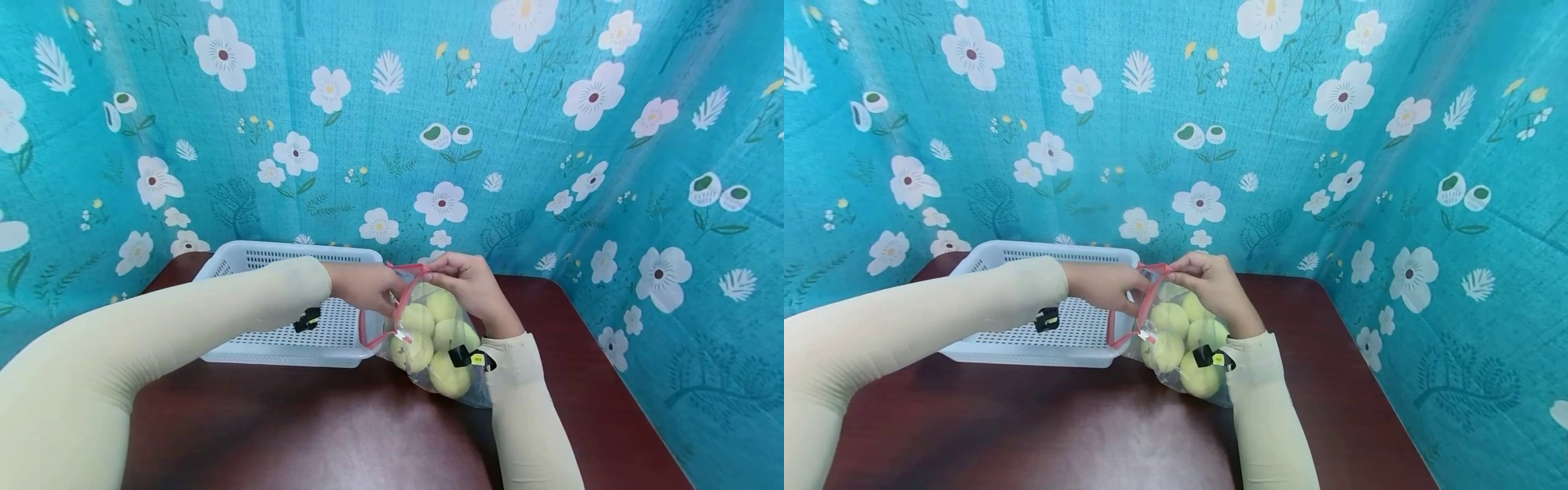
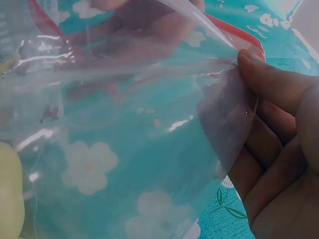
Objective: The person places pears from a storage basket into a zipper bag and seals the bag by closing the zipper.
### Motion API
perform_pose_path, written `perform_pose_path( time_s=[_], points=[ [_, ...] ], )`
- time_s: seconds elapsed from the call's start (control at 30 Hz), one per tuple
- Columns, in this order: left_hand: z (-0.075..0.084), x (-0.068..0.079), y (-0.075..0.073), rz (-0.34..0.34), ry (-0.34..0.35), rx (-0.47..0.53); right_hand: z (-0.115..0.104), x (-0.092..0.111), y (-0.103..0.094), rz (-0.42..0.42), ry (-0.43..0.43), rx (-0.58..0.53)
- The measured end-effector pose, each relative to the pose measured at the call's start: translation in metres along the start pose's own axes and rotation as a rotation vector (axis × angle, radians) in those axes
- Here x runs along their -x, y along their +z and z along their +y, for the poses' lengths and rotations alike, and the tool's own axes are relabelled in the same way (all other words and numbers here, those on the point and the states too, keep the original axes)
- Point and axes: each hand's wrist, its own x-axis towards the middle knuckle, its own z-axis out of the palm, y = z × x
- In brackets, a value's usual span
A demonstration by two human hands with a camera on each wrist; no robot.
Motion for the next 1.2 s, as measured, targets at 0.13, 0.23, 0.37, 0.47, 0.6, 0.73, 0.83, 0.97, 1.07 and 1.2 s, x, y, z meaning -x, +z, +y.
perform_pose_path(
  time_s=[0.13,0.23,0.37,0.47,0.6,0.73,0.83,0.97,1.07,1.2],
  points=[
    [-0.011,0.017,-0.010,0.089,0.026,-0.055,-0.004,0.000,0.005,-0.001,0.002,0.001],
    [-0.021,0.027,-0.017,0.170,0.013,-0.068,-0.005,0.000,0.006,0.002,0.000,0.009],
    [-0.039,0.033,-0.023,0.293,-0.030,-0.070,-0.006,0.002,0.006,0.004,0.009,0.038],
    [-0.050,0.029,-0.022,0.357,-0.060,-0.095,-0.007,0.006,0.004,0.019,0.035,0.062],
    [-0.058,0.019,-0.016,0.363,-0.072,-0.117,-0.007,0.009,0.005,0.042,0.058,0.068],
    [-0.061,0.009,-0.009,0.343,-0.067,-0.128,-0.012,0.008,0.011,0.007,0.051,0.083],
    [-0.060,0.003,-0.005,0.345,-0.043,-0.143,-0.018,0.007,0.016,-0.037,0.044,0.156],
    [-0.055,-0.001,-0.003,0.351,-0.028,-0.167,-0.024,0.010,0.019,-0.083,0.045,0.267],
    [-0.054,-0.004,-0.003,0.355,-0.025,-0.173,-0.026,0.018,0.018,-0.106,0.056,0.347],
    [-0.056,-0.002,-0.006,0.357,-0.012,-0.149,-0.031,0.032,0.020,-0.119,0.053,0.457]
  ],
)
